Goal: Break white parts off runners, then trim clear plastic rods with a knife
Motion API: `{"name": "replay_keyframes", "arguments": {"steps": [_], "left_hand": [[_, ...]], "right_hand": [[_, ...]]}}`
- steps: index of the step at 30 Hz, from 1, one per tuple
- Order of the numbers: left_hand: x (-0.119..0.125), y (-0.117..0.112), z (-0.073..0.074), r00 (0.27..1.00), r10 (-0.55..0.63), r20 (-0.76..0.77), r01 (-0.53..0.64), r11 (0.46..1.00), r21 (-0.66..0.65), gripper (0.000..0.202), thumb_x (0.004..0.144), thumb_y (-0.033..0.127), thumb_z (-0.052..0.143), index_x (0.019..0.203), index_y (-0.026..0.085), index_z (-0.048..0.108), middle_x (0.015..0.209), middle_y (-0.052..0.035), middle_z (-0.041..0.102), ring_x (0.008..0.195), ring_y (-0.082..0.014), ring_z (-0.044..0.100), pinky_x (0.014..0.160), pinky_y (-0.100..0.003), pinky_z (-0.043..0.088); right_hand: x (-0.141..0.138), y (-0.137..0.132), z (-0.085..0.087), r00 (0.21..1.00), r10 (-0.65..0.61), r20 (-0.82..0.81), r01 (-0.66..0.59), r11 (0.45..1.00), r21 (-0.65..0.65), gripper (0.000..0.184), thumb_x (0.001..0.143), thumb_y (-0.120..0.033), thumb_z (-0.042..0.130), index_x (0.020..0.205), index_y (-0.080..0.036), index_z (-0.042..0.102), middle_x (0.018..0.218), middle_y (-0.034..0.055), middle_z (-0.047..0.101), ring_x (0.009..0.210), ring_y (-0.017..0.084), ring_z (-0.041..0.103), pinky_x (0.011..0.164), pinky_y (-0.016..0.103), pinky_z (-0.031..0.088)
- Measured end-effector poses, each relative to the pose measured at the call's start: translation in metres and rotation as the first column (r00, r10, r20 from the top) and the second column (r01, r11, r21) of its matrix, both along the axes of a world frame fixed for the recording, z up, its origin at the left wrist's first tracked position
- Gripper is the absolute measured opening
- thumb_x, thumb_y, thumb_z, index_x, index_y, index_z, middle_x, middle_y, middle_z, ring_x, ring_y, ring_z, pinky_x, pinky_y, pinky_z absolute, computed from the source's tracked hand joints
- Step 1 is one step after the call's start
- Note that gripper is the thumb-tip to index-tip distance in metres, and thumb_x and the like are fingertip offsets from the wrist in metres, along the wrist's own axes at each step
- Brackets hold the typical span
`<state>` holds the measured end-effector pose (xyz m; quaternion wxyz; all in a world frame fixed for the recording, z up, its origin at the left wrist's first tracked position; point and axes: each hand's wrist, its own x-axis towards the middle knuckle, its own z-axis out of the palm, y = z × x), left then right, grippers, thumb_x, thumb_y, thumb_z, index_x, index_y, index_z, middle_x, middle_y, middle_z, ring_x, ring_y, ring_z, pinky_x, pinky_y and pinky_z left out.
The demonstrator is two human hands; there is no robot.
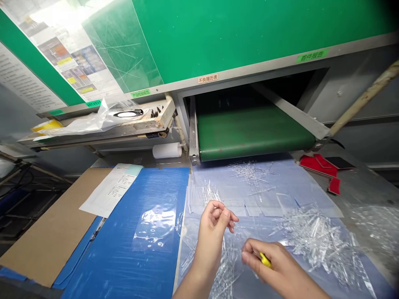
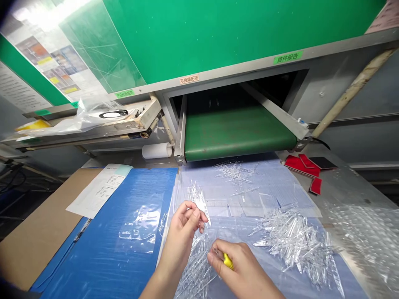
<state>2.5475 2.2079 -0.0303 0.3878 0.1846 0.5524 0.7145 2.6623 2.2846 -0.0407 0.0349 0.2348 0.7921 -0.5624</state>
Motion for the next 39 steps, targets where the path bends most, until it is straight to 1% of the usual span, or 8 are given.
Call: {"name": "replay_keyframes", "arguments": {"steps": [4,10,29,31,33,34,35,39], "left_hand": [[0.008,-0.010,0.003,0.992,-0.072,0.104,0.073,0.997,0.001,0.016,0.080,0.026,0.060,0.091,0.014,0.056,0.080,-0.0050,0.063,0.063,-0.0085,0.051,0.058,-0.021,0.040],[0.012,-0.016,0.007,0.968,-0.111,0.225,0.113,0.994,0.004,0.021,0.074,0.025,0.067,0.090,0.013,0.060,0.072,-0.0011,0.058,0.046,-0.0032,0.043,0.042,-0.017,0.033],[0.017,-0.021,0.014,0.940,-0.262,0.218,0.266,0.964,0.008,0.029,0.078,0.032,0.062,0.100,0.014,0.059,0.068,-0.0005,0.057,0.043,-0.0017,0.040,0.042,-0.016,0.031],[0.011,-0.019,0.005,0.953,-0.290,0.085,0.296,0.953,-0.070,0.033,0.082,0.036,0.055,0.108,0.016,0.056,0.076,-0.0029,0.059,0.047,-0.0043,0.045,0.045,-0.018,0.037],[-0.006,-0.014,-0.012,0.941,-0.287,-0.178,0.230,0.931,-0.283,0.035,0.088,0.038,0.043,0.116,0.019,0.051,0.090,-0.0065,0.061,0.056,-0.0097,0.053,0.053,-0.023,0.045],[-0.017,-0.011,-0.023,0.874,-0.254,-0.415,0.042,0.888,-0.457,0.034,0.089,0.037,0.038,0.116,0.020,0.050,0.092,-0.0062,0.061,0.062,-0.0122,0.056,0.058,-0.025,0.047],[-0.030,-0.007,-0.036,0.837,-0.223,-0.500,-0.081,0.853,-0.516,0.032,0.090,0.034,0.037,0.115,0.019,0.051,0.096,-0.0079,0.059,0.072,-0.0159,0.058,0.066,-0.028,0.047],[-0.071,0.012,-0.081,0.750,-0.259,-0.609,-0.277,0.712,-0.645,0.029,0.084,0.020,0.048,0.111,0.012,0.051,0.111,-0.0156,0.052,0.099,-0.0265,0.054,0.085,-0.039,0.041]], "right_hand": [[0.001,-0.001,0.004,0.994,-0.091,-0.065,0.071,0.961,-0.268,0.040,0.079,-0.055,0.044,0.064,-0.019,0.048,0.047,-0.0069,0.037,0.044,0.009,0.036,0.048,0.022,0.030],[0.010,-0.007,0.010,0.996,-0.048,-0.069,0.014,0.902,-0.432,0.049,0.078,-0.065,0.042,0.073,-0.018,0.056,0.042,-0.0065,0.040,0.042,0.009,0.030,0.048,0.022,0.026],[0.016,-0.014,0.015,0.997,-0.071,-0.009,0.057,0.865,-0.498,0.046,0.069,-0.064,0.054,0.064,-0.018,0.050,0.046,-0.0074,0.038,0.038,0.006,0.031,0.044,0.022,0.024],[0.014,-0.010,0.010,0.993,-0.117,-0.001,0.104,0.887,-0.450,0.043,0.069,-0.060,0.056,0.061,-0.019,0.046,0.049,-0.0069,0.038,0.040,0.006,0.032,0.044,0.022,0.024],[0.013,-0.004,0.005,0.981,-0.192,0.008,0.181,0.911,-0.371,0.039,0.071,-0.057,0.054,0.062,-0.020,0.047,0.048,-0.0071,0.036,0.042,0.008,0.032,0.046,0.023,0.024],[0.013,-0.001,0.003,0.974,-0.226,0.018,0.219,0.917,-0.333,0.037,0.072,-0.055,0.053,0.063,-0.020,0.048,0.047,-0.0074,0.035,0.043,0.009,0.031,0.047,0.023,0.024],[0.013,0.001,0.002,0.967,-0.253,0.034,0.251,0.918,-0.306,0.035,0.073,-0.054,0.052,0.063,-0.020,0.048,0.046,-0.0076,0.033,0.044,0.009,0.030,0.046,0.023,0.023],[0.013,0.006,0.001,0.965,-0.257,0.052,0.260,0.917,-0.302,0.036,0.072,-0.055,0.052,0.063,-0.021,0.048,0.045,-0.0073,0.032,0.045,0.010,0.028,0.045,0.023,0.019]]}}
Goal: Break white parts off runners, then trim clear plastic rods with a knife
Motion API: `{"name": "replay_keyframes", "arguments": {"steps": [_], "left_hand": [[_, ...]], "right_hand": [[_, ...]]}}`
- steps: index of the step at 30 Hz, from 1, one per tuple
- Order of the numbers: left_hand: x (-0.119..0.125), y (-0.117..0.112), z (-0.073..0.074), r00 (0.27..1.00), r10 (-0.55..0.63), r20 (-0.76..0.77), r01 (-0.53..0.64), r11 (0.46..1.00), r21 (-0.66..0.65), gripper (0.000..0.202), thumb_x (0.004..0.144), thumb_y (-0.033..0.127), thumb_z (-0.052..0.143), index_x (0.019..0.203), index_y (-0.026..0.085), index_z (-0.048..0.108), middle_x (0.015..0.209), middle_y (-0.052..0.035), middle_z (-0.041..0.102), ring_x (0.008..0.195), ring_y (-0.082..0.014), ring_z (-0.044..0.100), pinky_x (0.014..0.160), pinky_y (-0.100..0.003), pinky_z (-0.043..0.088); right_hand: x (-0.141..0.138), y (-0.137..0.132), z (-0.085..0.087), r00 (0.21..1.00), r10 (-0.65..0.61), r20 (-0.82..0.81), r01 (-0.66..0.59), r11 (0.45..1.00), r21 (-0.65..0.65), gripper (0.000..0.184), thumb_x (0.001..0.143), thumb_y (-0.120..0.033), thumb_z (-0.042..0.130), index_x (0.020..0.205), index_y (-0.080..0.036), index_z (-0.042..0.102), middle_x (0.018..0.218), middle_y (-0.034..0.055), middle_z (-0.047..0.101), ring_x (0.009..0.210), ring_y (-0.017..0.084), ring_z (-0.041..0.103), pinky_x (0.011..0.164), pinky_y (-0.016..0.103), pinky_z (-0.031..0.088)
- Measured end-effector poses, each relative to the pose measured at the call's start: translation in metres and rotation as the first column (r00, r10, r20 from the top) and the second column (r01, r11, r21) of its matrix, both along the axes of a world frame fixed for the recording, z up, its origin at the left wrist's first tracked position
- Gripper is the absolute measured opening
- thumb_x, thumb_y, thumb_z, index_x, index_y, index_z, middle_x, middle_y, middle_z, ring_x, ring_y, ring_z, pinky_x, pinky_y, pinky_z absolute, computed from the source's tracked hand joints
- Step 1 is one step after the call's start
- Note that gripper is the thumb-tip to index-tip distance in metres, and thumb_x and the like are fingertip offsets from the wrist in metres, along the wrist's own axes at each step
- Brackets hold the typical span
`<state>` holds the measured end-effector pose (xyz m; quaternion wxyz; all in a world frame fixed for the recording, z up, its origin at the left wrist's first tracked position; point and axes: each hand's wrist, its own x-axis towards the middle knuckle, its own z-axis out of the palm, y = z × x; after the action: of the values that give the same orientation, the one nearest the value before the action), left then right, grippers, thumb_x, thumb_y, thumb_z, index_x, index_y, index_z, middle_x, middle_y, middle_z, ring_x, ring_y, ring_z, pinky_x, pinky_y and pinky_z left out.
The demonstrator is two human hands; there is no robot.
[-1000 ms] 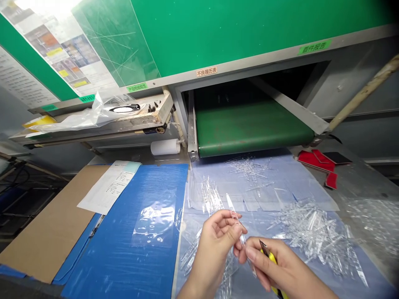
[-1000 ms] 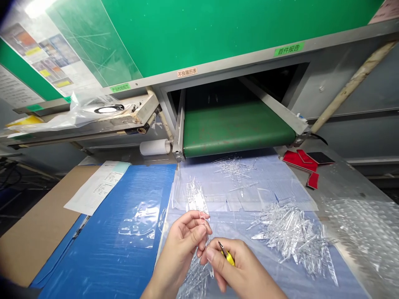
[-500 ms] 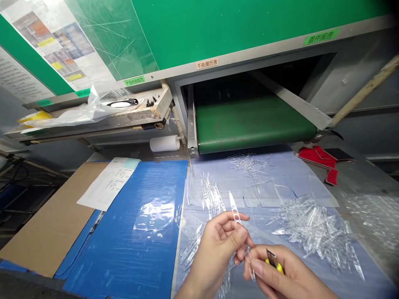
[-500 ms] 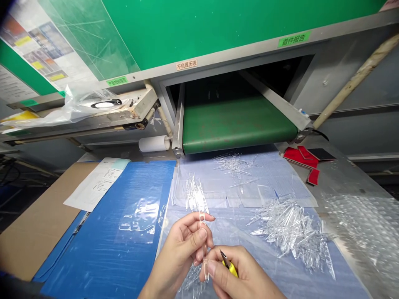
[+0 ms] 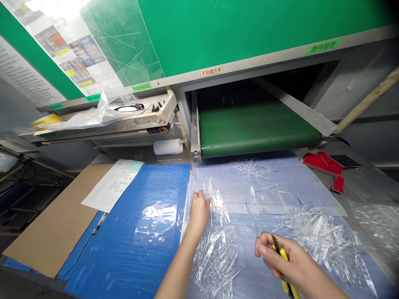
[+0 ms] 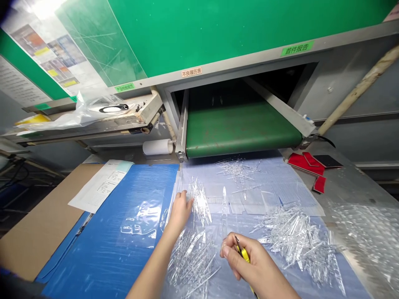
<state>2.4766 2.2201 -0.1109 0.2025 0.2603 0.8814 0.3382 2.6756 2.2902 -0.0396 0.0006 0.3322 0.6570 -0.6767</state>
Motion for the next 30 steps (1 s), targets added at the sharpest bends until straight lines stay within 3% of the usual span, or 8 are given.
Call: {"name": "replay_keyframes", "arguments": {"steps": [3,7,13,19,25,30], "left_hand": [[-0.006,0.013,-0.017,0.998,0.020,-0.057,-0.026,0.994,-0.110,0.037,0.080,0.025,0.057,0.114,0.012,0.049,0.114,-0.0125,0.052,0.101,-0.0260,0.052,0.086,-0.045,0.041],[-0.001,0.025,-0.023,0.997,0.016,-0.071,-0.026,0.989,-0.145,0.036,0.081,0.028,0.058,0.114,0.015,0.050,0.114,-0.0091,0.054,0.102,-0.0241,0.053,0.086,-0.046,0.043],[-0.018,0.023,-0.032,0.999,0.001,0.036,0.002,0.997,-0.071,0.027,0.083,0.030,0.055,0.105,0.014,0.055,0.104,-0.0065,0.060,0.091,-0.0197,0.058,0.079,-0.041,0.049],[-0.034,0.014,-0.044,0.976,0.054,0.209,-0.066,0.997,0.047,0.024,0.085,0.029,0.054,0.104,0.014,0.056,0.101,-0.0058,0.060,0.085,-0.0177,0.060,0.073,-0.037,0.051],[-0.039,0.009,-0.037,0.895,0.088,0.437,-0.170,0.974,0.151,0.025,0.085,0.029,0.052,0.105,0.014,0.055,0.103,-0.0062,0.060,0.085,-0.0174,0.060,0.072,-0.037,0.051],[-0.036,-0.006,-0.022,0.732,0.049,0.680,-0.270,0.937,0.223,0.024,0.086,0.029,0.051,0.105,0.014,0.055,0.094,-0.0045,0.061,0.074,-0.0142,0.060,0.065,-0.032,0.052]], "right_hand": [[-0.001,-0.001,-0.001,0.999,0.022,-0.033,-0.023,1.000,-0.008,0.039,0.073,-0.058,0.050,0.064,-0.020,0.048,0.044,-0.0076,0.033,0.045,0.010,0.027,0.048,0.024,0.021],[-0.002,-0.002,-0.004,0.996,0.050,-0.080,-0.051,0.999,-0.014,0.042,0.074,-0.060,0.049,0.065,-0.020,0.049,0.045,-0.0077,0.034,0.045,0.009,0.027,0.049,0.024,0.024],[-0.001,-0.001,-0.005,0.994,0.074,-0.083,-0.076,0.997,-0.019,0.046,0.073,-0.066,0.048,0.066,-0.020,0.050,0.043,-0.0077,0.033,0.044,0.010,0.027,0.049,0.024,0.024],[-0.001,-0.001,-0.009,0.993,0.063,-0.096,-0.067,0.997,-0.040,0.046,0.073,-0.065,0.048,0.066,-0.019,0.049,0.043,-0.0084,0.032,0.043,0.009,0.024,0.047,0.022,0.023],[0.001,-0.001,-0.010,0.992,0.071,-0.103,-0.075,0.997,-0.034,0.044,0.075,-0.061,0.048,0.067,-0.019,0.050,0.043,-0.0082,0.035,0.043,0.008,0.024,0.046,0.022,0.023],[0.003,0.002,-0.014,0.992,0.067,-0.104,-0.071,0.997,-0.032,0.044,0.075,-0.062,0.049,0.066,-0.019,0.050,0.044,-0.0078,0.034,0.043,0.008,0.024,0.045,0.022,0.021]]}}
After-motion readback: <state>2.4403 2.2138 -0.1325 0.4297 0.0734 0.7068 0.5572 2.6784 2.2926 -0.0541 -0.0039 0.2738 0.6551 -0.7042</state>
